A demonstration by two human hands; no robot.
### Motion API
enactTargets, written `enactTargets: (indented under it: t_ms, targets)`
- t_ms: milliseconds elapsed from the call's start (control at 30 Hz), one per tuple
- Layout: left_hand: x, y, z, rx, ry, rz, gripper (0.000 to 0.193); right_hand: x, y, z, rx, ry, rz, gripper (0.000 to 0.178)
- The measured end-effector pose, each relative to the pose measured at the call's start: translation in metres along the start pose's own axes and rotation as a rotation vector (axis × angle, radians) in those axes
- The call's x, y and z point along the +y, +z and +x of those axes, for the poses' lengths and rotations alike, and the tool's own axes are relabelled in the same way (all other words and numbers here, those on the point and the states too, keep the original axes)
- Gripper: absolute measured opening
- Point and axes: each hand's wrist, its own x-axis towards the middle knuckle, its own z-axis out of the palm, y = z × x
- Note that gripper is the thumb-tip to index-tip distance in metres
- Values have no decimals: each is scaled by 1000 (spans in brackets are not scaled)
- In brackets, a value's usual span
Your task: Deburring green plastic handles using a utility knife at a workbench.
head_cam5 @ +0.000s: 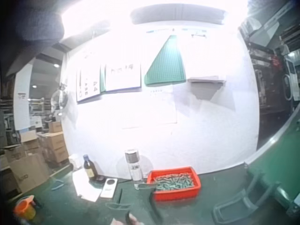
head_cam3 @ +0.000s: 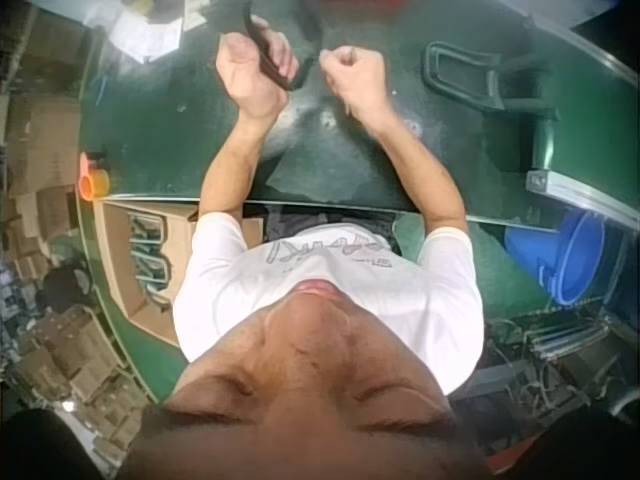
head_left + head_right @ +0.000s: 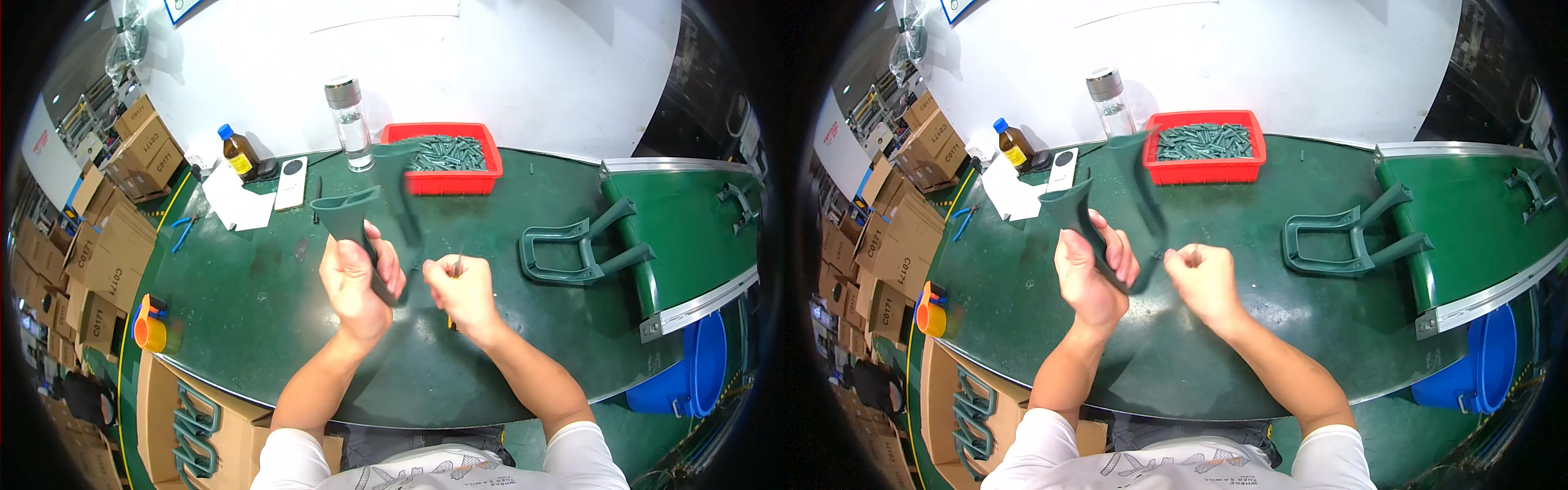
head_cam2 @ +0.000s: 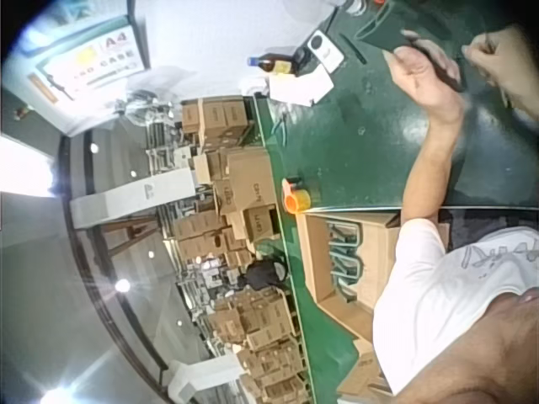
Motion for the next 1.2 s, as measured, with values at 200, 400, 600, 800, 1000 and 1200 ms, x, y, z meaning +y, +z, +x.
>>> enactTargets:
  t_ms: [200,400,600,800,1000,1200]
  targets:
    - [7,-27,25,107,-157,-253,41,-48,-22,-38,65,-1043,-343,8]
    - [29,-13,23,9,-512,-622,43,-73,-45,21,375,-573,-181,26]
    - [31,-6,19,-72,-562,-659,45,-41,-29,16,-116,-227,-268,31]
    - [0,-20,25,-179,140,592,42,-36,-25,8,-206,-34,10,24]
    - [-19,-23,24,-338,740,982,51,-57,-24,-12,-542,193,116,30]
    - [-20,-24,15,-188,376,368,41,-64,-37,-10,-130,-337,-302,31]
